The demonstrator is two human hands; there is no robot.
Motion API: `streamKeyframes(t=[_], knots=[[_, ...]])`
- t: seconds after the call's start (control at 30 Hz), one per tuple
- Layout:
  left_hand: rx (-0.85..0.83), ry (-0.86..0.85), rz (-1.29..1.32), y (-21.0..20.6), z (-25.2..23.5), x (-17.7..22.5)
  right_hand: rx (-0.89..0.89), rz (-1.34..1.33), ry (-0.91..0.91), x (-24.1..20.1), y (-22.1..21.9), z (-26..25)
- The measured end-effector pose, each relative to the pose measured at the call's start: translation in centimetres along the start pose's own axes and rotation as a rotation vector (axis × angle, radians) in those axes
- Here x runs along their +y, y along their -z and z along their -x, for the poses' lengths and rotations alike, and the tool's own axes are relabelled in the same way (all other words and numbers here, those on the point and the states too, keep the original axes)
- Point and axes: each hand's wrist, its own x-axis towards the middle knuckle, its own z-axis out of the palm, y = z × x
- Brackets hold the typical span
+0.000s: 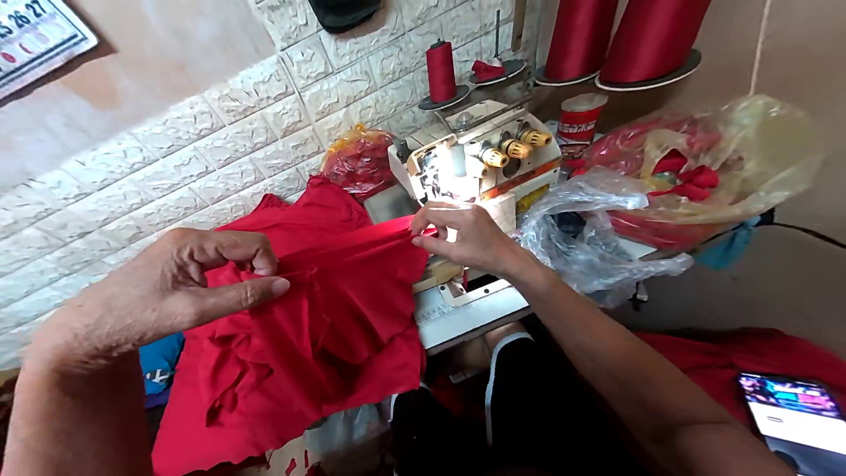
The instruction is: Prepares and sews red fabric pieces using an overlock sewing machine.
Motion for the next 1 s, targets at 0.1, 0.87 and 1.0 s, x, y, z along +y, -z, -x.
streamKeyframes(t=[0.1, 0.87, 1.0], knots=[[-0.001, 0.006, -0.018, -0.1, 0.1, 0.6, -0.005, -0.012, 0.020, -1.1, -0.1, -0.7], [-0.144, -0.292, 0.094, -8.7, -7.0, 2.5, 0.139, 0.336, -0.179, -4.3, 1.4, 12.1], [-0.146, -0.224, 0.131, -8.4, -7.7, 1.4, 0.164, 0.340, -0.185, -3.1, 0.6, 11.4]])
